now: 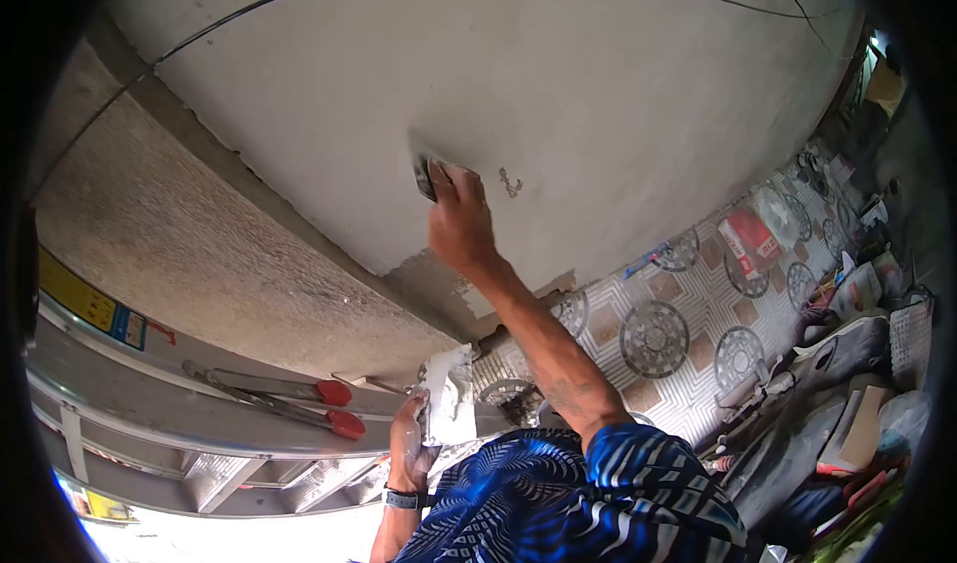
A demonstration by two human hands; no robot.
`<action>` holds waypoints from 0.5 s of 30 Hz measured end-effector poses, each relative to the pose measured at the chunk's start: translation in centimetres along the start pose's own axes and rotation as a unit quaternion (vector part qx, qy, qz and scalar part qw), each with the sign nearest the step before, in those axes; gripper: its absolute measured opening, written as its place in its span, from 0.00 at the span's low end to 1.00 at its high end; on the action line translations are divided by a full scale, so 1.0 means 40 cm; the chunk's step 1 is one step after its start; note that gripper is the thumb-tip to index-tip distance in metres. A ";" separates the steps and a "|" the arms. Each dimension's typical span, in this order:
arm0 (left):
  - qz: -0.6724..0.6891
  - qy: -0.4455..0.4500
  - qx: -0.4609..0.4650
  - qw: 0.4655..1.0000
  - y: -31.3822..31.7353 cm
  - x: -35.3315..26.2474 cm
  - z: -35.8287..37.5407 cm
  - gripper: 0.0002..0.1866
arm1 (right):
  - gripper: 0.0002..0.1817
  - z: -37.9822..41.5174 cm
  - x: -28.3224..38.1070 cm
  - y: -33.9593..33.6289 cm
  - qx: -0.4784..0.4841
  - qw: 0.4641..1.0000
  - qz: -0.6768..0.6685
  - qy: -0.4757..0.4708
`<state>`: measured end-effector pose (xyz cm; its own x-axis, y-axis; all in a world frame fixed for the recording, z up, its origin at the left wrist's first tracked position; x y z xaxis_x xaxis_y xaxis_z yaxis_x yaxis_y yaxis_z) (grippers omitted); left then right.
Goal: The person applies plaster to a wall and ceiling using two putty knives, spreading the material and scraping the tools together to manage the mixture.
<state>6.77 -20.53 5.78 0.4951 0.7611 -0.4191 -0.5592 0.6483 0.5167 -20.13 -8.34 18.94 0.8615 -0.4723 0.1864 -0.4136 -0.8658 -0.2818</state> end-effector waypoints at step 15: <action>0.006 -0.013 -0.011 1.000 0.009 0.004 0.000 0.18 | 0.28 -0.242 -0.115 -0.127 -0.084 0.963 0.244 -0.080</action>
<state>6.66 -20.19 5.89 0.5051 0.7678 -0.3941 -0.5789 0.6401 0.5051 -24.83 -3.39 28.61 0.5810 -0.8098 -0.0813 -0.8110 -0.5677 -0.1412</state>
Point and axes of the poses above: each hand's wrist, its own z-axis away from the middle knuckle, its own y-axis out of the palm, x = y × z, the point moved 5 cm from there along -z, towards the middle knuckle, and after that the axes turned 15 degrees about -y, right-handed, at the moved point
